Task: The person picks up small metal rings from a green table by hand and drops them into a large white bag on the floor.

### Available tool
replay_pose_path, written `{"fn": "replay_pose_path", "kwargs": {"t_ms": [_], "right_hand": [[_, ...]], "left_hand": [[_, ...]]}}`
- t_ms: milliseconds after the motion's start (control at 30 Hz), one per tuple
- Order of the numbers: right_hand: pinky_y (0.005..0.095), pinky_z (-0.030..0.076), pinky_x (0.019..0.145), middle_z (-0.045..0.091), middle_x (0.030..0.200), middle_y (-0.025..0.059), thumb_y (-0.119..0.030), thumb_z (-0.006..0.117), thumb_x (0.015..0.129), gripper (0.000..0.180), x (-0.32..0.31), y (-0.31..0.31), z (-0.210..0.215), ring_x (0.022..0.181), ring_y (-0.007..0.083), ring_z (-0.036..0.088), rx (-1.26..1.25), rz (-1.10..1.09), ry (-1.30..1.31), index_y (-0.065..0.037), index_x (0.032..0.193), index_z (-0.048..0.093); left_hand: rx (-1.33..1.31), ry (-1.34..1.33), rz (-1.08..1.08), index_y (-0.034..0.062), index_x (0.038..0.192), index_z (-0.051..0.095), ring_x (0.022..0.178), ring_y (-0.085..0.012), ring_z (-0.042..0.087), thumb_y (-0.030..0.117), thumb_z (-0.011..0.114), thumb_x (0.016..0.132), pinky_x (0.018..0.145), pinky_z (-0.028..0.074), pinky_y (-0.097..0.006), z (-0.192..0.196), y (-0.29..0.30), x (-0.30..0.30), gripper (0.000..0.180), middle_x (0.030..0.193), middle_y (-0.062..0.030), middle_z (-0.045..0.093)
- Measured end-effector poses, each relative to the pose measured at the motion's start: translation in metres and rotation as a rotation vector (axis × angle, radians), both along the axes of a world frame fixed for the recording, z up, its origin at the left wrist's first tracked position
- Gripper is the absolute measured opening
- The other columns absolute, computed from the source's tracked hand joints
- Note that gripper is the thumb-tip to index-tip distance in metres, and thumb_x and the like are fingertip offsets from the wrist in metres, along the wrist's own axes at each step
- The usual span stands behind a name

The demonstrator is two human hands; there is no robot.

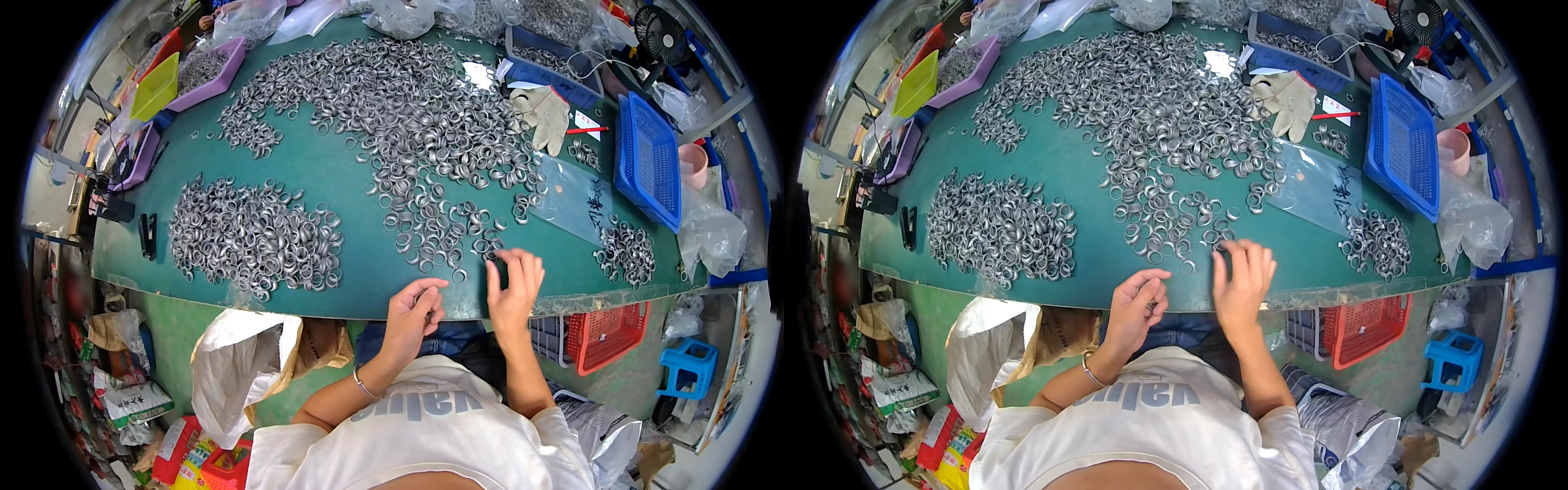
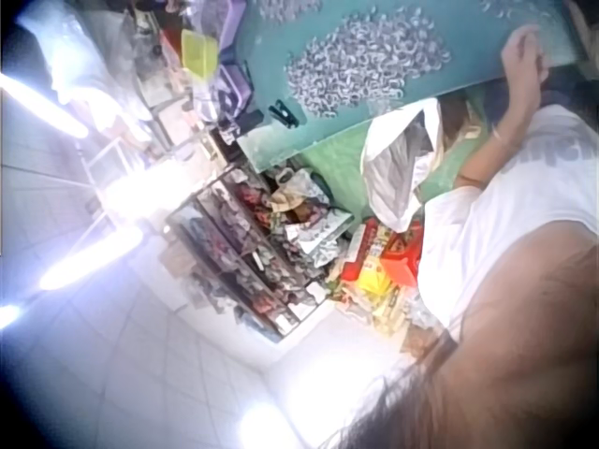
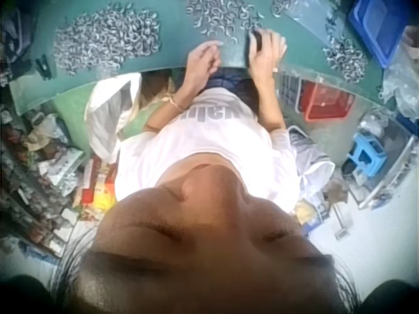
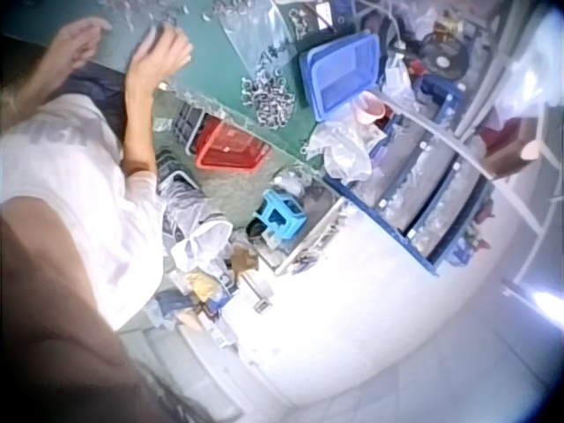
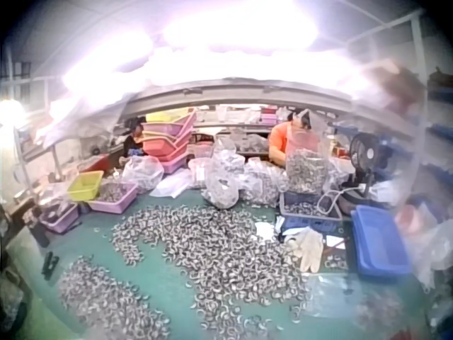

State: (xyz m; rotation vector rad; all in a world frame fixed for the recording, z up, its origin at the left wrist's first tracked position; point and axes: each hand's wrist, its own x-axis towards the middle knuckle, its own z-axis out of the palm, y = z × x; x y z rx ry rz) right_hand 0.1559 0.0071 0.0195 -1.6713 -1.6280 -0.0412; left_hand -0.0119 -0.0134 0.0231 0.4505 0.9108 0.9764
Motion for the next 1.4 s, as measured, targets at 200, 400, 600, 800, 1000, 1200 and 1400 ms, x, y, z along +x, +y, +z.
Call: {"fn": "replay_pose_path", "kwargs": {"t_ms": [200,400,600,800,1000,1200,1400], "right_hand": [[0.0373,0.037,0.074,0.060,0.086,0.0076,-0.004,0.072,0.075,0.011,0.014,0.008,-0.004,0.083,0.0269,0.054,-0.048,0.076,0.018,-0.004,0.082,0.063],[0.0232,0.040,0.068,0.063,0.082,-0.0011,-0.004,0.066,0.086,0.005,-0.002,-0.024,0.002,0.074,0.0080,0.053,-0.433,0.253,1.157,0.000,0.089,0.065],[0.0269,0.045,0.073,0.064,0.086,0.0068,0.000,0.064,0.083,0.004,0.010,-0.007,0.013,0.079,0.0153,0.057,-0.268,0.323,0.616,0.003,0.085,0.065],[0.0342,0.045,0.076,0.063,0.094,0.0131,0.000,0.069,0.076,0.016,0.032,0.014,0.013,0.085,0.0266,0.055,-0.185,0.158,0.243,0.001,0.091,0.065],[0.0365,0.045,0.085,0.061,0.102,0.0133,0.000,0.066,0.079,0.027,0.002,-0.010,0.038,0.096,0.0303,0.057,-0.351,0.600,0.583,0.000,0.106,0.065],[0.0339,0.047,0.085,0.058,0.109,0.0134,0.006,0.057,0.083,0.026,0.003,-0.012,0.033,0.098,0.0298,0.059,-0.440,0.634,0.602,0.000,0.108,0.064],[0.0335,0.046,0.086,0.058,0.118,0.0138,0.005,0.055,0.085,0.023,0.011,-0.017,0.031,0.101,0.0258,0.058,-0.424,0.668,0.652,0.002,0.104,0.066]], "left_hand": [[0.019,-0.004,-0.025,0.0013,0.110,0.059,0.056,-0.0060,0.039,0.011,0.051,0.098,0.042,0.026,-0.018,0.002,0.002,0.004,0.017,0.071,0.0016,0.043],[0.107,0.085,-0.072,0.0008,0.112,0.057,0.056,-0.0053,0.040,0.015,0.053,0.098,0.042,0.028,-0.018,0.013,0.003,0.012,0.020,0.072,0.0009,0.047],[0.096,0.062,-0.110,-0.0023,0.113,0.056,0.051,-0.0054,0.039,0.022,0.050,0.100,0.042,0.029,-0.019,0.000,0.006,0.009,0.028,0.068,0.0000,0.048],[-0.056,-0.094,-0.128,-0.0043,0.113,0.056,0.048,-0.0063,0.038,0.036,0.040,0.103,0.041,0.029,-0.021,0.008,0.013,0.006,0.044,0.067,-0.0017,0.048],[0.088,0.095,-0.207,-0.0029,0.111,0.058,0.047,-0.0056,0.038,0.031,0.042,0.103,0.039,0.027,-0.020,0.005,0.009,0.006,0.039,0.069,-0.0029,0.054],[0.114,0.036,-0.225,-0.0018,0.111,0.059,0.046,-0.0052,0.039,0.027,0.042,0.103,0.039,0.026,-0.018,0.002,0.010,0.005,0.035,0.073,-0.0051,0.059],[0.176,0.104,-0.178,-0.0027,0.110,0.059,0.046,-0.0052,0.039,0.026,0.041,0.103,0.039,0.027,-0.017,0.004,0.008,0.012,0.035,0.075,-0.0073,0.060]]}}
